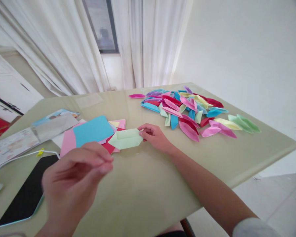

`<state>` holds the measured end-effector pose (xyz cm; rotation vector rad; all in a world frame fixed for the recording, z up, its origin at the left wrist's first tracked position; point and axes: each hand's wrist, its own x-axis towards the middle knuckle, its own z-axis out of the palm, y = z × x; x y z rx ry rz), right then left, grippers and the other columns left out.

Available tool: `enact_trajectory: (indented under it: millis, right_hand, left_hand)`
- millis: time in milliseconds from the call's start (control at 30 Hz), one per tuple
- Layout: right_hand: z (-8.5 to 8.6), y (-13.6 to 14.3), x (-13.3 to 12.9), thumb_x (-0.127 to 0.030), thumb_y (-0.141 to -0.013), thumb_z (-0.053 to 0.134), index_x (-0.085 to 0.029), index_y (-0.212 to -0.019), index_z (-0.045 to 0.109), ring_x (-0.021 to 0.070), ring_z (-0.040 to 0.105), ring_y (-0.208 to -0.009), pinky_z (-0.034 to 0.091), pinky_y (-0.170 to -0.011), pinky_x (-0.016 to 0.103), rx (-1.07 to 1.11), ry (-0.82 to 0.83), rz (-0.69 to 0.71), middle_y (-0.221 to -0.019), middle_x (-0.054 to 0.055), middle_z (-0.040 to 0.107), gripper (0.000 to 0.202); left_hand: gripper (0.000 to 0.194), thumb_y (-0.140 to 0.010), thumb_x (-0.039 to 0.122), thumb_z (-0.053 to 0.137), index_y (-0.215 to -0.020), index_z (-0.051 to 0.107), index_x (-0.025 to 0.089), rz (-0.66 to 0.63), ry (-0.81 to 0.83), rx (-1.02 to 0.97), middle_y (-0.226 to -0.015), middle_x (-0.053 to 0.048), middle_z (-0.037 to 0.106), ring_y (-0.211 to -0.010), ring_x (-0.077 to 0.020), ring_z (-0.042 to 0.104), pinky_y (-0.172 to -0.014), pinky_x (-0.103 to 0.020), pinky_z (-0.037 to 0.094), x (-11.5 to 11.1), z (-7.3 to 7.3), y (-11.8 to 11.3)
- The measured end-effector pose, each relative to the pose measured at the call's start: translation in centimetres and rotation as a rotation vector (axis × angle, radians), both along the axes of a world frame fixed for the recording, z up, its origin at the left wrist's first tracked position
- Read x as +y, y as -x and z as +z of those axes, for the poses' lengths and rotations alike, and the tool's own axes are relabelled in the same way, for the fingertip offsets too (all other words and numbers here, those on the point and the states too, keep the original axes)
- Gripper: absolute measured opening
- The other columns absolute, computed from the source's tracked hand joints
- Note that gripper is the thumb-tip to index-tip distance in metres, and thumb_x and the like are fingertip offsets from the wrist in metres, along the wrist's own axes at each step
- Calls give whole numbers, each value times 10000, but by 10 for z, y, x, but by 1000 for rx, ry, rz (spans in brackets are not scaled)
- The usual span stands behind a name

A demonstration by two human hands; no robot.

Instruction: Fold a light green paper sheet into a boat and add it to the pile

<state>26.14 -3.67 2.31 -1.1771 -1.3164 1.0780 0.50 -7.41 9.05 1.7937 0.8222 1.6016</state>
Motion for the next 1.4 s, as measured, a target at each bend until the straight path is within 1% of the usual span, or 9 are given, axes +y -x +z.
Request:
enact_trajectory:
  millis: [67, 133, 300, 433, 567, 800, 1000, 1233, 1400]
  right_hand:
    - [0, 0, -1, -358, -915, 705, -173, -1048, 728, 129, 608, -654, 509, -645, 263, -34, -19, 2, -716, -30, 630, 229]
    - [1, 0, -1, -379, -927, 705, -176, -1048, 737, 126, 587, -632, 488, -622, 259, -61, -35, 9, -705, -31, 623, 238]
    - [2, 0, -2, -444, -930, 731, -185, -1065, 751, 121, 563, -617, 456, -583, 251, -35, -48, 19, -735, -17, 647, 293]
    - [5, 0, -3, -449, -918, 767, -189, -1070, 754, 115, 559, -618, 458, -583, 246, -3, -49, 7, -738, -15, 660, 301]
    - [4, -1, -2, -468, -919, 766, -193, -1036, 731, 120, 575, -629, 485, -586, 257, 9, -67, -17, -792, 6, 692, 300]
    - [2, 8, -6, -458, -884, 808, -255, -1120, 564, 117, 658, -738, 553, -690, 295, -32, -78, -132, -1162, 17, 646, 396]
    - [5, 31, -21, -499, -925, 774, -265, -1220, 532, 168, 720, -838, 583, -744, 320, 92, 95, 152, -1079, 21, 670, 447]
    - [4, 28, -21, -448, -954, 748, -265, -1331, 564, 167, 707, -902, 576, -807, 327, 40, 79, 196, -1218, 60, 669, 458]
    - [9, 22, -20, -407, -1004, 670, -252, -1318, 622, 193, 698, -934, 561, -786, 323, -25, 34, 227, -1137, 56, 702, 353]
  left_hand:
    - [132, -944, 399, 767, -979, 796, 276, 176, 34, 86, -982, -30, 793, -941, -224, 730, -877, -387, 605, 22, -17, -1]
    - [331, -1002, 461, 668, -1261, 750, 271, 260, 125, 289, -1289, -79, 750, -1192, -275, 686, -1053, -464, 540, 38, -37, -1]
    - [484, -926, 511, 742, -1304, 650, 222, 46, 279, 299, -1298, -103, 720, -999, -239, 741, -767, -343, 623, 49, -64, 1]
    - [362, -949, 503, 724, -1143, 729, 198, -98, 402, 276, -1015, -46, 769, -747, -163, 709, -646, -273, 611, 46, -67, 1]
    - [468, -888, 471, 816, -1266, 725, 210, -218, 422, 241, -1154, -69, 785, -907, -213, 764, -763, -327, 665, 43, -70, 1]
    - [350, -962, 358, 767, -1276, 725, 211, 36, 19, 536, -1126, -66, 806, -837, -193, 758, -780, -306, 639, 37, -73, 1]
    - [437, -1045, 294, 645, -1474, 571, 253, -60, -218, 644, -1274, -97, 766, -1088, -231, 766, -959, -344, 627, 33, -77, -2]
    - [690, -1067, 244, 572, -1677, 259, 326, -225, -21, 557, -1349, -96, 721, -1136, -218, 755, -1019, -416, 622, 27, -84, -7]
    - [674, -1046, 265, 605, -1650, 321, 353, -77, 97, 402, -1351, -100, 606, -1091, -197, 735, -956, -396, 646, 35, -75, -4]
